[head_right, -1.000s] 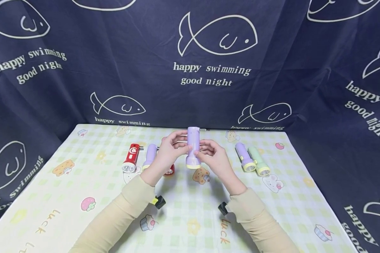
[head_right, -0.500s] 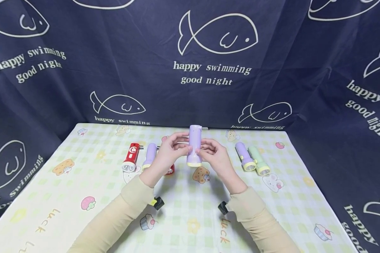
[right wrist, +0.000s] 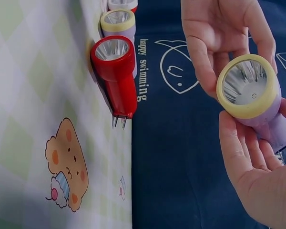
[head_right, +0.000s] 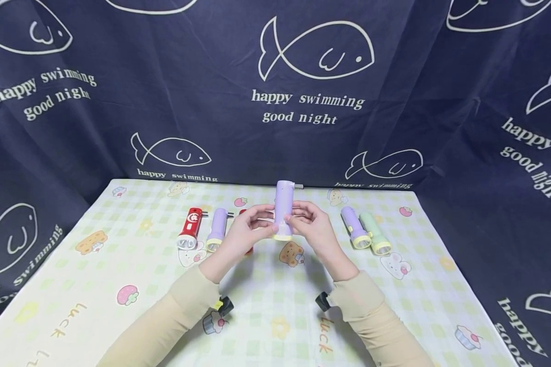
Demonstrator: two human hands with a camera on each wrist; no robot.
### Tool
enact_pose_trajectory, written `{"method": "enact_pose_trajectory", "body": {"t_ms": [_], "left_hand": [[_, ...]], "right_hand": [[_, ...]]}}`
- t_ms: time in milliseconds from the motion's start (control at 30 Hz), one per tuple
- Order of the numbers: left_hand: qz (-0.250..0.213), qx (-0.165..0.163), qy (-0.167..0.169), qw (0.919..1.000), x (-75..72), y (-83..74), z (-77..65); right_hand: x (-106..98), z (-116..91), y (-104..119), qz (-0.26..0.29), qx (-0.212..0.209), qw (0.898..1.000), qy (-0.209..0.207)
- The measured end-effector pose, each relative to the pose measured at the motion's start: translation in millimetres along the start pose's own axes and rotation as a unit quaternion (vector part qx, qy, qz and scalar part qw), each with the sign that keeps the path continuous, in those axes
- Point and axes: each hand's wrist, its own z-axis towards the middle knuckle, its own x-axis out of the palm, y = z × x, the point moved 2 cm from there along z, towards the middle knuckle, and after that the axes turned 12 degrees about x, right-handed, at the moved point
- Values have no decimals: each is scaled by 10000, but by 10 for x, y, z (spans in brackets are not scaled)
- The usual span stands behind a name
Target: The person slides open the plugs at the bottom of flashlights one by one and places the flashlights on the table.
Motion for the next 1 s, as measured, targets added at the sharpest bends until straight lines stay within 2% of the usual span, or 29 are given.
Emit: {"method": "enact_pose_trajectory", "body": {"t_ms": [233, 467, 633, 867, 1000], "left_hand": [[67, 68, -109, 9999, 35, 48, -44], [154, 67, -315, 9994, 36, 342, 11], [224, 18, -463, 9987, 40, 370, 10], [215, -231, -666, 9973, 36, 431, 41], [141, -431, -827, 9955, 34, 468, 67]], "right_hand": [[7, 7, -11, 181, -107, 9997, 99], [12, 26, -41, 205, -22, 9997, 122], [10, 30, -67, 41, 49, 9999, 119], [20, 43, -116, -172, 180, 9996, 126], [24, 60, -147, -267, 90, 9996, 61]]}}
